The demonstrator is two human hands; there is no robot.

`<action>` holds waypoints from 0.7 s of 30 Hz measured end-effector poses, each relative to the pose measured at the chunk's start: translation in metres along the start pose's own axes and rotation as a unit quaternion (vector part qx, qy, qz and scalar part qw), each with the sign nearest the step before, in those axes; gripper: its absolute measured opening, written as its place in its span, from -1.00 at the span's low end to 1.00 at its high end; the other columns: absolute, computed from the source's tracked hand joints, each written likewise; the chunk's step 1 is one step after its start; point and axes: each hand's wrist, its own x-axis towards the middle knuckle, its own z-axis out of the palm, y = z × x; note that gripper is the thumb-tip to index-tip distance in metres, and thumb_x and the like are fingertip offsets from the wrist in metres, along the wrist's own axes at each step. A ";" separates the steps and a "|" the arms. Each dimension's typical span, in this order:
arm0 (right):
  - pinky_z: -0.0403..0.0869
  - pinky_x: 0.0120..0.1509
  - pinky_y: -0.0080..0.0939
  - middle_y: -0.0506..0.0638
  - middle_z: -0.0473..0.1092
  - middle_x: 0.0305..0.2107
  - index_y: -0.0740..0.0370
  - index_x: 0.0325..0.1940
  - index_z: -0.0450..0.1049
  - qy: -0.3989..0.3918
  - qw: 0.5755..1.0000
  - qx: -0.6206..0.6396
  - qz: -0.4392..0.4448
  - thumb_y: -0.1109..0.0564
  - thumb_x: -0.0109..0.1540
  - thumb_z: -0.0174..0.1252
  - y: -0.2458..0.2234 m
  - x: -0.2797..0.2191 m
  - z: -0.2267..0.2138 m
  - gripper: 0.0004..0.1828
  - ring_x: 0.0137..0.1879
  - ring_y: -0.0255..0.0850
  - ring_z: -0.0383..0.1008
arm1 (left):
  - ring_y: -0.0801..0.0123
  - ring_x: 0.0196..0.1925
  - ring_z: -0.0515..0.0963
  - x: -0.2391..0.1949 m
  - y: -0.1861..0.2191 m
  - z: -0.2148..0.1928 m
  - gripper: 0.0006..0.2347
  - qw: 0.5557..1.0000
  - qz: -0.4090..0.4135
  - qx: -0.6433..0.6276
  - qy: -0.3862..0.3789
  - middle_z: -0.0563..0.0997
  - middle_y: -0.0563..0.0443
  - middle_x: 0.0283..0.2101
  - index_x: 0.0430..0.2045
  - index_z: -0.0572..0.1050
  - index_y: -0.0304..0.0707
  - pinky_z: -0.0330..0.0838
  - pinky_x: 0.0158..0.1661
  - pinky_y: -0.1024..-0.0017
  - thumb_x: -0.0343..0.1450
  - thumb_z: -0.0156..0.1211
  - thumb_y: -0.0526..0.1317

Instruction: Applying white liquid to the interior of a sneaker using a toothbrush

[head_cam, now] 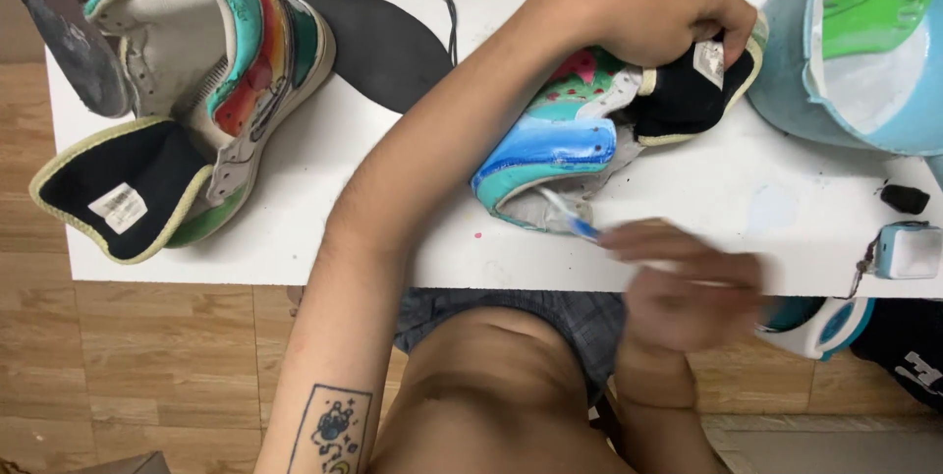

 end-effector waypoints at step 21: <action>0.65 0.27 0.34 0.39 0.42 0.01 0.29 -0.22 0.17 -0.204 0.971 -0.124 0.007 0.33 0.28 -0.01 -0.035 -0.004 0.015 -0.88 0.17 0.39 0.54 | 0.28 -0.18 0.52 -0.003 0.004 -0.004 -0.66 0.998 -0.057 -0.020 -0.033 0.61 0.15 -0.17 -0.25 0.57 0.31 0.32 -0.25 0.26 0.37 -0.17 -0.29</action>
